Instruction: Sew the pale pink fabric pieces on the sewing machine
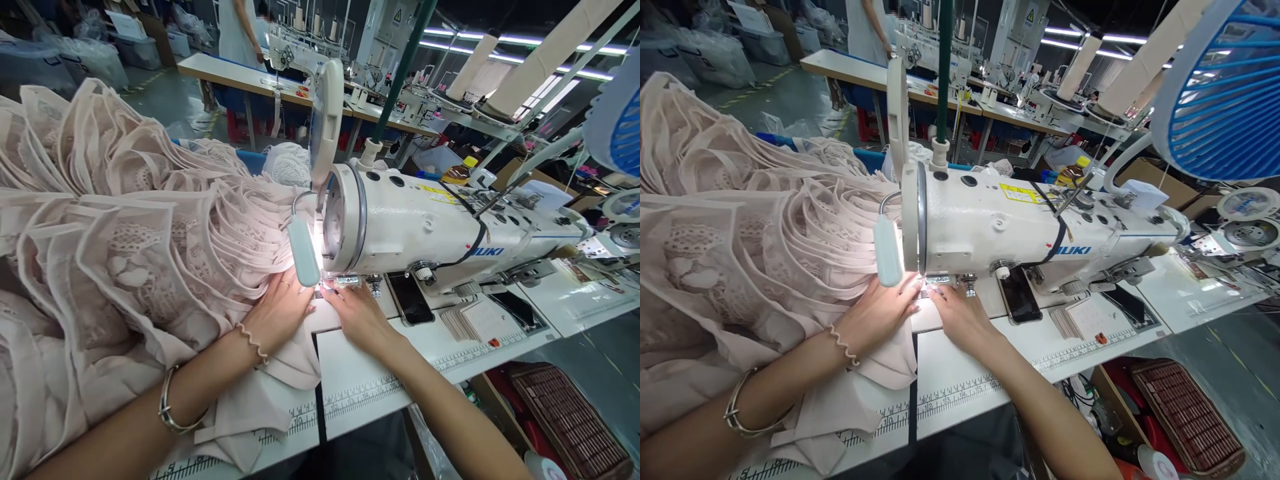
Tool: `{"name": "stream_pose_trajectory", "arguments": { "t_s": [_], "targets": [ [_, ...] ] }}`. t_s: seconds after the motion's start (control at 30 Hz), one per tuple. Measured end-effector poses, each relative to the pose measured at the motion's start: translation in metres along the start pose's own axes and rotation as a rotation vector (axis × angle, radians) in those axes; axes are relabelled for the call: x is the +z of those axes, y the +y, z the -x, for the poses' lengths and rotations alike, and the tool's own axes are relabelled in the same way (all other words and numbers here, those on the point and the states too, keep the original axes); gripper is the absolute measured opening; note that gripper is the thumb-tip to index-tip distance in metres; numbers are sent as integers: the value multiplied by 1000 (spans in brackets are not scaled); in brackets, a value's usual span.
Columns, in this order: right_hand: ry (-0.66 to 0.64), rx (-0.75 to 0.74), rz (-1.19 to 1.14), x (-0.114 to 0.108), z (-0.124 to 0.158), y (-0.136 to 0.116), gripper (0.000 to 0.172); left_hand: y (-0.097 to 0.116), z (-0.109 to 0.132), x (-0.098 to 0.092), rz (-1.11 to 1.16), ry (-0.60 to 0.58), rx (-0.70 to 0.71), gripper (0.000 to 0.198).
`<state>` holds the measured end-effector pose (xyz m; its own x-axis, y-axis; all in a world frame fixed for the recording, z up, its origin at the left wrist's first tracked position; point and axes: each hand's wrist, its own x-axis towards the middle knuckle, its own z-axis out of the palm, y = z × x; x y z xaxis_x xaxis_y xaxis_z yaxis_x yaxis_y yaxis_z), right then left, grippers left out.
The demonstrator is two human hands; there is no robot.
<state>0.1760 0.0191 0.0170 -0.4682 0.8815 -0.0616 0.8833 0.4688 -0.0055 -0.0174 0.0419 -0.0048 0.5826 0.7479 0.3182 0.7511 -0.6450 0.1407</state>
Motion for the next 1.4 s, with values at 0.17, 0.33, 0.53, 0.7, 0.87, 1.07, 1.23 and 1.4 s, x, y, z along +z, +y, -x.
{"name": "stream_pose_trajectory", "arguments": {
  "t_s": [0.17,0.33,0.53,0.7,0.87,1.07,1.23,1.4],
  "targets": [
    [61,-90,62,8,0,2,62,2,1,-2,-69,76,58,12],
    [81,-94,12,9,1,6,56,5,-2,-5,-143,71,46,11],
    [58,53,-61,15,-6,11,52,19,-3,-7,-199,-24,-49,24],
    [-64,213,-26,14,-17,11,50,25,-1,-5,-148,-11,-37,24],
    [-54,152,-44,7,-14,10,46,9,-13,-6,-71,9,-76,20],
    [-15,89,29,8,-9,10,49,-3,-17,0,68,-27,-45,24],
    [27,85,34,11,-6,11,58,-2,-15,2,95,0,-35,28],
    [65,23,-2,16,-2,16,64,-2,-15,2,107,21,-49,28]
  ]
}}
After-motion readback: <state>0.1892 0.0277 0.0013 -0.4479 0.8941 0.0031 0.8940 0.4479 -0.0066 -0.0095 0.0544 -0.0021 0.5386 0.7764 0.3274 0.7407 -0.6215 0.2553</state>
